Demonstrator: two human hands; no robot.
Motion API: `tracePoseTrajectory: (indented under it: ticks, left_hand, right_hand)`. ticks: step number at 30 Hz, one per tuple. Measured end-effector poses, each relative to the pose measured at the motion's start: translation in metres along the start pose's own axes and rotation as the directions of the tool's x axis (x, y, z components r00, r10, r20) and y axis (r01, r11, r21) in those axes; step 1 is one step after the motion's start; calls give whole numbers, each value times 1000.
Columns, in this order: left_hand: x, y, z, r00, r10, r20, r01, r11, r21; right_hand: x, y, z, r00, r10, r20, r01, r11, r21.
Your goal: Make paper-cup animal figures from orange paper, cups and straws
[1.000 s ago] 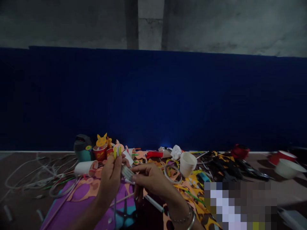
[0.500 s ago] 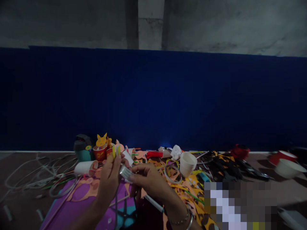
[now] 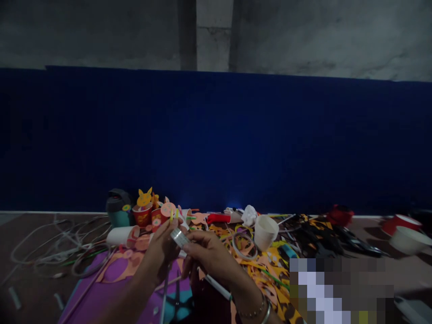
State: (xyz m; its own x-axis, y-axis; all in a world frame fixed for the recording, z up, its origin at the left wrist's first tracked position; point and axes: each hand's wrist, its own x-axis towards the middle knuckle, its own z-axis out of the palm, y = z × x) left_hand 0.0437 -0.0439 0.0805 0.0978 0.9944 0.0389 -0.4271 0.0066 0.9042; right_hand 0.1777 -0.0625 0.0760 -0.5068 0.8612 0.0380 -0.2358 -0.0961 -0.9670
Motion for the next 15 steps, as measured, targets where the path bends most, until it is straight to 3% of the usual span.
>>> tracePoseTrajectory:
  ticks: [3, 6, 9, 12, 15]
  left_hand:
    - [0, 3, -3, 975, 221, -4, -212, 938, 275]
    - [-2, 2, -8, 906, 405, 120, -396, 716, 575]
    - [-3, -3, -12, 868, 449, 213, -447, 519, 729]
    - [-4, -6, -12, 866, 457, 203, -432, 480, 763]
    - [-3, -4, -9, 869, 468, 161, -420, 526, 739]
  right_hand:
    - [2, -2, -1, 997, 42, -58, -45, 998, -41]
    - [4, -2, -2, 991, 84, -102, -92, 993, -74]
    - [4, -3, -2, 985, 100, -139, -113, 990, -88]
    - [2, -9, 0, 982, 128, -142, -140, 987, -78]
    - [-2, -16, 1, 984, 154, -86, -160, 985, -59]
